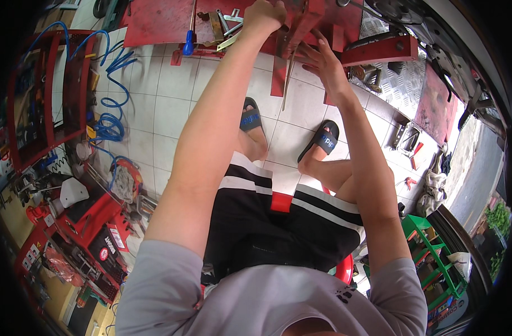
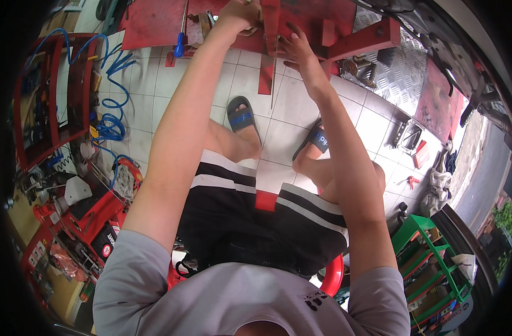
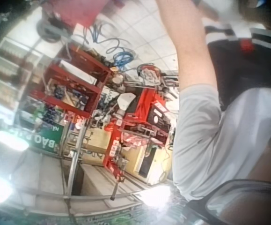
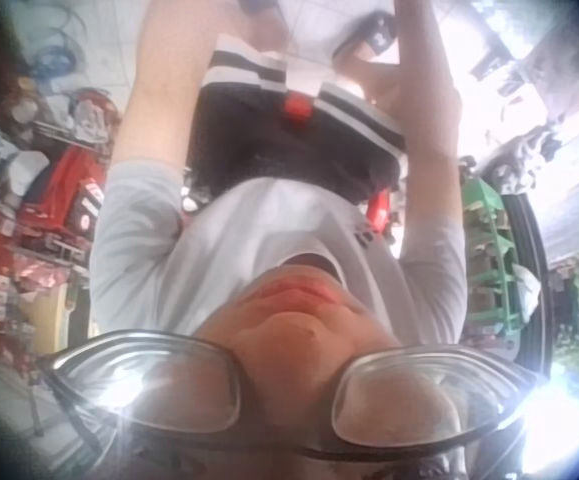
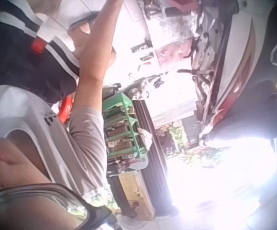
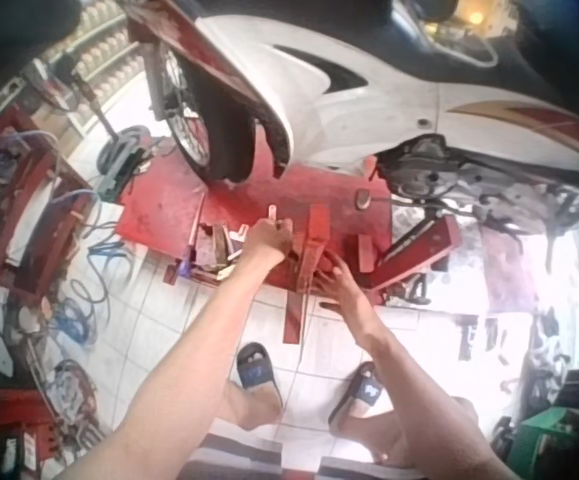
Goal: The person sits on a red chair in a workshop and works on a scooter elevated on a red stand. They handle curved metal brake shoes and a brake spring, using their hands to assemble and adjust the components on the scooter's brake assembly.
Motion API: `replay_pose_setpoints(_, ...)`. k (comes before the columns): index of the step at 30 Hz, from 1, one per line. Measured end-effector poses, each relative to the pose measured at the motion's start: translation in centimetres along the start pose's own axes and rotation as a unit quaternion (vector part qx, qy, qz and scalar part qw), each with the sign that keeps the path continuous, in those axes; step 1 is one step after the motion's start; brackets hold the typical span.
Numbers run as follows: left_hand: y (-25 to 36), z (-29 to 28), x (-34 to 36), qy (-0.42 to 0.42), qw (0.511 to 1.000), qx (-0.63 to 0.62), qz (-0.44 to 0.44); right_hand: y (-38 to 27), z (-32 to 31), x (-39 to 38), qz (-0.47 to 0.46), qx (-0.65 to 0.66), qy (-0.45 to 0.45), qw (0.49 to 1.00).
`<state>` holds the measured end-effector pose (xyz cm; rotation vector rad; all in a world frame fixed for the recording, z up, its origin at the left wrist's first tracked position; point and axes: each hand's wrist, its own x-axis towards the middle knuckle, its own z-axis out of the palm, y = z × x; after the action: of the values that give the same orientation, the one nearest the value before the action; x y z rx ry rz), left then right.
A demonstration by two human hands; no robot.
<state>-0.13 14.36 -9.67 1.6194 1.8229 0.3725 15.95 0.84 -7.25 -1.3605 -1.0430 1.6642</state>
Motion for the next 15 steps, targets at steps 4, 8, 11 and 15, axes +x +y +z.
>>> replay_pose_setpoints(4, -5.1, 1.4, 2.2, 0.062, 0.981, 0.09, 0.158, -0.6, 2.2, 0.3, -0.008, 0.002, -0.036, 0.999)
replay_pose_setpoints(8, 0.2, 0.3, -0.5, -0.018, 0.999, -0.022, 0.036, -0.1, 0.1, -0.2, -0.004, 0.001, -0.009, 1.0)
replay_pose_setpoints(11, -1.9, 0.7, -0.5, 0.074, 0.995, 0.015, 0.061, -0.5, 1.5, 0.1, -0.011, 0.003, -0.03, 0.999)
replay_pose_setpoints(15, 2.4, 1.2, -0.2, -0.002, 0.998, -0.05, -0.026, 0.3, -1.4, -0.4, 0.001, -0.005, 0.014, 1.0)
